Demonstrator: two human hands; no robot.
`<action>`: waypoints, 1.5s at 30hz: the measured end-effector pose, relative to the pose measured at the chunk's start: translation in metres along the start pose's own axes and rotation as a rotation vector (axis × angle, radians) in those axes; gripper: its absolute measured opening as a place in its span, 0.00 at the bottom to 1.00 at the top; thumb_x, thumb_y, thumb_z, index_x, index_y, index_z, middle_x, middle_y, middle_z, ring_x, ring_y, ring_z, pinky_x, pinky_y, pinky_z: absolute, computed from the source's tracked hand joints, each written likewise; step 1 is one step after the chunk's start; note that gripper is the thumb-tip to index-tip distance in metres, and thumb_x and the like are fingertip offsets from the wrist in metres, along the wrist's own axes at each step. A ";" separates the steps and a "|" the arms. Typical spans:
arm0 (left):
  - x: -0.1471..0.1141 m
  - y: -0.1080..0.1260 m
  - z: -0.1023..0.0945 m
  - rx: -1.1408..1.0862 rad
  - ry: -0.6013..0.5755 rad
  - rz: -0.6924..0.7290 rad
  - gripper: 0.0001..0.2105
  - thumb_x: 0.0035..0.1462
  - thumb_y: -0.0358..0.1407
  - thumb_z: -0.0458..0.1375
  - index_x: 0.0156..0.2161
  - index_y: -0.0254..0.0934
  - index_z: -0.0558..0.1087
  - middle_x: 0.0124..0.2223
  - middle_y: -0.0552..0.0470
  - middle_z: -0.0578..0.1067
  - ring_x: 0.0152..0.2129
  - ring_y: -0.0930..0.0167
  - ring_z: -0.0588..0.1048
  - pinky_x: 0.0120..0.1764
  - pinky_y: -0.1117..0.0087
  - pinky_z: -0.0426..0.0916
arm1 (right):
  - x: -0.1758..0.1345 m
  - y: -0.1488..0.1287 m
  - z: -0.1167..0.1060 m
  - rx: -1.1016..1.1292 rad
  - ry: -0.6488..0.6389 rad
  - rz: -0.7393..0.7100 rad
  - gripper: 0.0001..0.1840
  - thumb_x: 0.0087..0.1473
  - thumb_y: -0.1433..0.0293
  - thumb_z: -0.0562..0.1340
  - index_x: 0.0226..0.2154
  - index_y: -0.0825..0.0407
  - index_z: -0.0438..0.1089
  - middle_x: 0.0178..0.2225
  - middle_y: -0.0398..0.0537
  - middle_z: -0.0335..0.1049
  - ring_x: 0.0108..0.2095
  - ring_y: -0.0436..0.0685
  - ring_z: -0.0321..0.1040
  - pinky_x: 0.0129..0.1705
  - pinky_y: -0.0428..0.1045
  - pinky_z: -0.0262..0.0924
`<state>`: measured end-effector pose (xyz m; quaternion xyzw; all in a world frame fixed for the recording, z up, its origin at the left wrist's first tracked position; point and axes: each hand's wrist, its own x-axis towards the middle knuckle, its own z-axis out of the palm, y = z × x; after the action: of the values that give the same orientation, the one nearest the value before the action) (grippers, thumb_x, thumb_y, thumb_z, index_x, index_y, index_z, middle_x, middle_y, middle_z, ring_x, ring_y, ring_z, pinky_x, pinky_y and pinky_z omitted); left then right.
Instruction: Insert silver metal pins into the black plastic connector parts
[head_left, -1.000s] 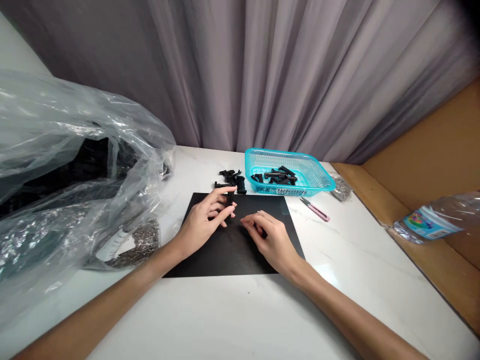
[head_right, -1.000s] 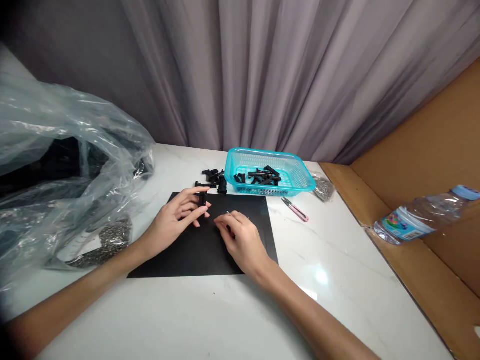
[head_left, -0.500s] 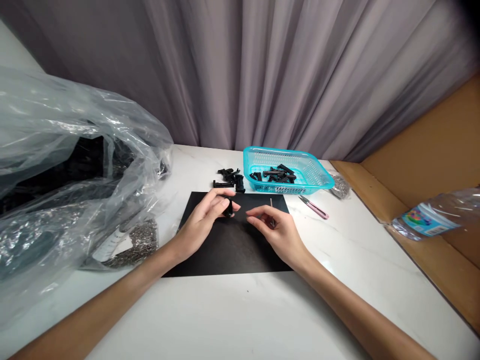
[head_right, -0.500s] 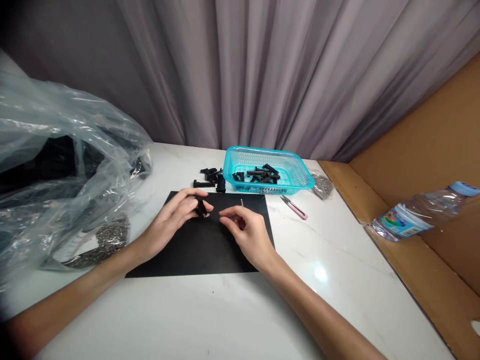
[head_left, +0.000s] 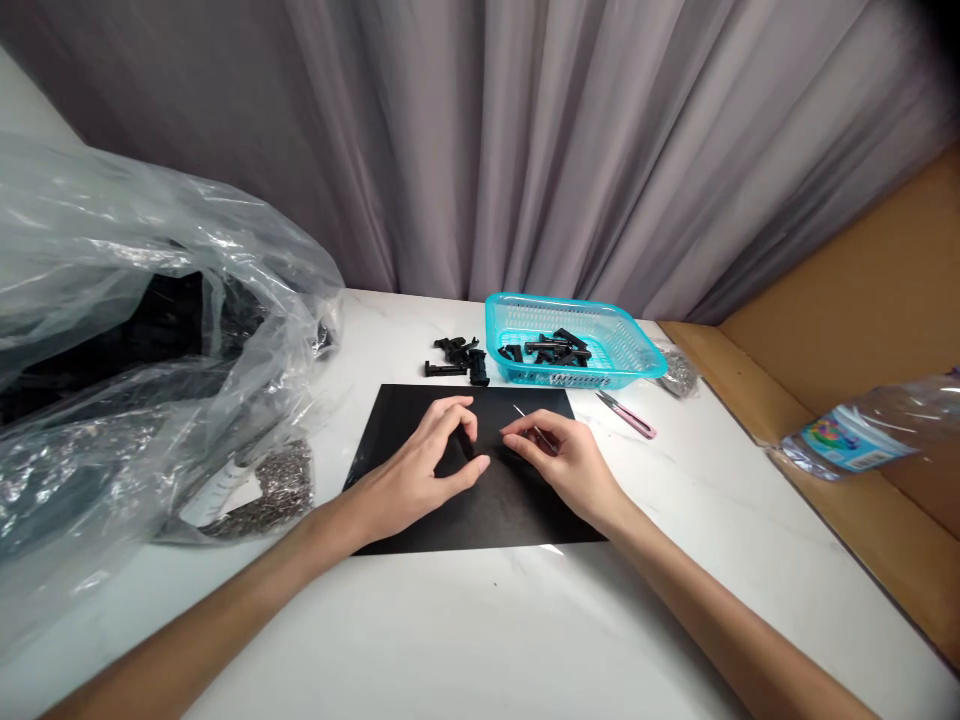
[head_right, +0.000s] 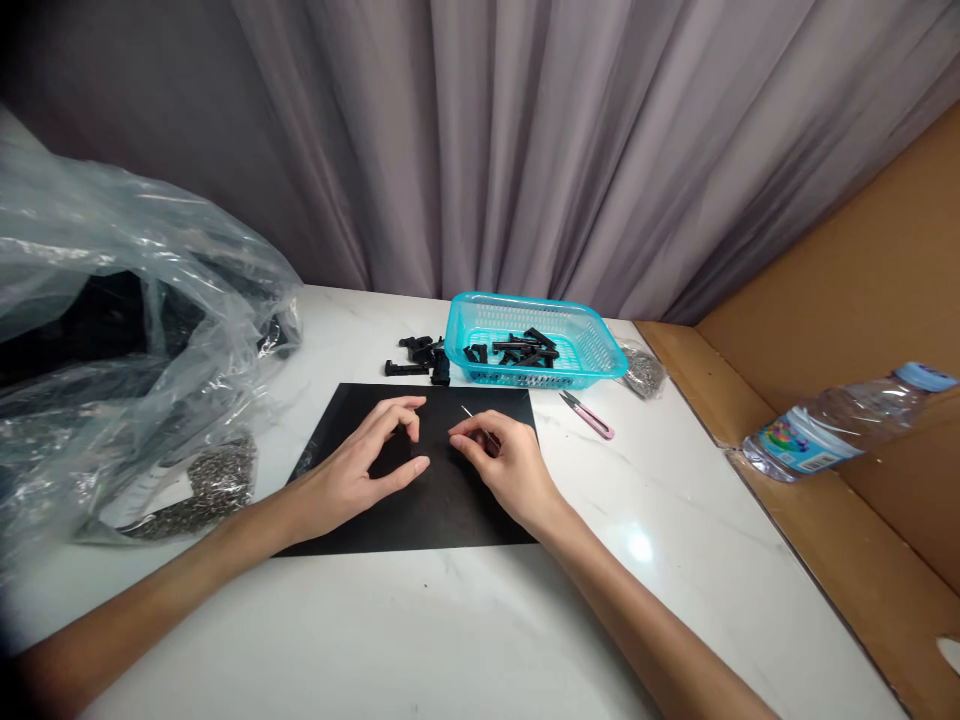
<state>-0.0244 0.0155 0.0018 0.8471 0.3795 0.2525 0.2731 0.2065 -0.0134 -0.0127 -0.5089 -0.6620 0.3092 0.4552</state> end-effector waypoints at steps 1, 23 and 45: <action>-0.001 0.001 0.000 0.024 -0.016 0.001 0.11 0.67 0.46 0.57 0.45 0.44 0.64 0.65 0.45 0.64 0.67 0.59 0.62 0.64 0.52 0.64 | -0.001 -0.001 0.001 -0.011 0.000 -0.016 0.08 0.60 0.65 0.66 0.36 0.51 0.79 0.31 0.45 0.76 0.27 0.51 0.63 0.30 0.48 0.58; 0.006 -0.015 0.007 -0.013 0.157 0.284 0.36 0.60 0.39 0.66 0.67 0.48 0.53 0.65 0.42 0.61 0.65 0.58 0.65 0.67 0.49 0.65 | -0.011 -0.016 -0.003 -0.182 -0.102 -0.293 0.11 0.66 0.72 0.62 0.44 0.47 0.80 0.38 0.49 0.77 0.39 0.56 0.71 0.39 0.51 0.68; 0.006 -0.011 0.002 -0.026 0.193 0.397 0.30 0.54 0.32 0.68 0.60 0.46 0.64 0.65 0.42 0.64 0.65 0.59 0.65 0.60 0.55 0.75 | -0.018 -0.025 -0.003 -0.260 -0.139 -0.295 0.05 0.67 0.68 0.63 0.39 0.47 0.77 0.40 0.46 0.76 0.40 0.56 0.69 0.40 0.50 0.64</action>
<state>-0.0248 0.0263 -0.0057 0.8736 0.2264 0.3859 0.1914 0.2011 -0.0376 0.0051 -0.4384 -0.7934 0.1854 0.3794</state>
